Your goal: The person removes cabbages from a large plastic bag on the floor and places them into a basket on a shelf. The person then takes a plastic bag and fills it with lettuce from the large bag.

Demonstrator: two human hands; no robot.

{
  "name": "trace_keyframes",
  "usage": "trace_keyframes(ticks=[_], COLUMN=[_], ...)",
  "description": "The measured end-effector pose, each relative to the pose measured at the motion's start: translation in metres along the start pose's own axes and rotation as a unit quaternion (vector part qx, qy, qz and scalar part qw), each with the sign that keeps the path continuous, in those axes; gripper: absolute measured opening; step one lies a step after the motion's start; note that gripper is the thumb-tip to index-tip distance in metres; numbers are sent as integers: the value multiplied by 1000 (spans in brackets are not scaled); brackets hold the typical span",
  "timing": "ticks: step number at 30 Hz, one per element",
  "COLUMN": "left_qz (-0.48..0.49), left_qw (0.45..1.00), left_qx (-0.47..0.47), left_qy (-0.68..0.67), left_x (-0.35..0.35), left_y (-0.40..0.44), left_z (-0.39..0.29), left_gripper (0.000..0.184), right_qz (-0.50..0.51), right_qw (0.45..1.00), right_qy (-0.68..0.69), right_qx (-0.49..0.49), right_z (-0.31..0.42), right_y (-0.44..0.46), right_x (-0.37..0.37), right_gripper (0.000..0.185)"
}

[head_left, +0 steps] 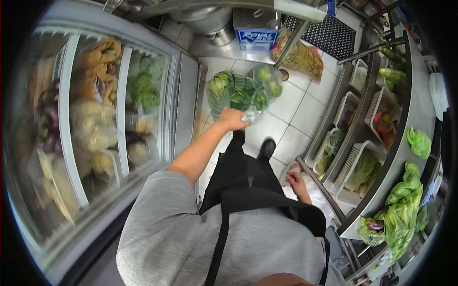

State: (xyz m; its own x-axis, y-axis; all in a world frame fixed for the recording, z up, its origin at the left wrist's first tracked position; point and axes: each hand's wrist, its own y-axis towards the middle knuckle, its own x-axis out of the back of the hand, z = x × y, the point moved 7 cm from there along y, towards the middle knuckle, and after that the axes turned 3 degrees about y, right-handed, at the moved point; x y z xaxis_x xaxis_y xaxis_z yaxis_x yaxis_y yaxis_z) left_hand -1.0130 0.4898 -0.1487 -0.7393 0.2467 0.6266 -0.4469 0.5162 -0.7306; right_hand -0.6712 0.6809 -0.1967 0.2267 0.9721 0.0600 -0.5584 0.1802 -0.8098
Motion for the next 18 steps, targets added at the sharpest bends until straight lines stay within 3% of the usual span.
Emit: trace_keyframes(ticks=[4,7,9,11,15,17,18], left_qz=[-23,59,98,119,112,85,76], left_qw=[997,995,993,984,982,955,950], left_qx=[-70,-77,-55,34,108,249,268], left_qy=[1,-30,-39,-131,-110,-135,-143], left_x=[-119,-192,-237,-277,-317,-319,-320], left_y=[-49,-85,-106,-122,-154,-166,-169], left_z=[-56,-90,-90,-66,-14,35,50], left_gripper=[55,56,56,50,46,41,41], right_qz=[31,44,59,61,102,126,141], right_qw=[996,992,990,987,977,982,972], right_qy=[-87,-98,-114,-141,-182,-139,-183], right_qx=[17,71,53,56,47,29,29], right_z=[-14,-23,-23,-27,-35,-65,-78], right_y=[10,27,31,37,35,43,47], right_x=[26,32,25,16,-19,-32,-36], right_gripper=[27,17,17,18,20,18,24])
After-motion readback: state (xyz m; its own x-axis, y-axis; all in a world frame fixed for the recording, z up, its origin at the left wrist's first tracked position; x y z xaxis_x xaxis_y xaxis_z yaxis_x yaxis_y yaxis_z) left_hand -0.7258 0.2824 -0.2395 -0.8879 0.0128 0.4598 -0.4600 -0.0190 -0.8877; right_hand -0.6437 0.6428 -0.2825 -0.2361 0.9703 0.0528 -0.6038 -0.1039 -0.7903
